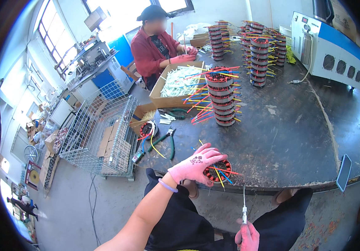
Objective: The person solders wire connections on a circular component using a soldering iron and later trims excess wires with pliers.
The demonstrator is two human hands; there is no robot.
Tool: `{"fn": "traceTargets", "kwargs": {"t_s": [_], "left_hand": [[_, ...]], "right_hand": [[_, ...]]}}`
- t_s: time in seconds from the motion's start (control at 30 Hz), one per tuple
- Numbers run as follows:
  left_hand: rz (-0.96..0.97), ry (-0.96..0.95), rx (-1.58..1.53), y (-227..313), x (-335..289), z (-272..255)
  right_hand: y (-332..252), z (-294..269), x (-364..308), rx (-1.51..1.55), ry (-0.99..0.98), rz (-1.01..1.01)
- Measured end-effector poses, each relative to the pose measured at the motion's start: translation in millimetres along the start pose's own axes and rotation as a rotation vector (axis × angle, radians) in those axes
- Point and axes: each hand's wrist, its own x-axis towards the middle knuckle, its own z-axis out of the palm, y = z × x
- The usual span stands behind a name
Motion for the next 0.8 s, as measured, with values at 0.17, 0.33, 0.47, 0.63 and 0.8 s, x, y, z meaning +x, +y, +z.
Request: {"fn": "traceTargets", "kwargs": {"t_s": [0.17,0.33,0.47,0.63,0.8], "left_hand": [[0.003,-0.007,-0.010,-0.8,-0.8,0.2],[0.001,-0.015,-0.022,-2.1,0.0,-0.3],[-0.003,-0.017,-0.018,-0.1,-1.4,-1.4],[-0.010,-0.020,-0.007,0.3,-1.7,-1.1],[0.007,-0.014,0.002,0.5,-1.0,-0.9]], "right_hand": [[9.9,-1.4,2.3,0.025,-0.011,0.010],[18.2,-3.7,4.5,0.041,-0.010,-0.006],[13.3,-3.6,3.7,0.047,-0.018,-0.012],[10.9,-3.7,1.8,0.044,-0.008,0.008],[14.8,-3.5,1.3,0.049,-0.012,-0.033]]}}
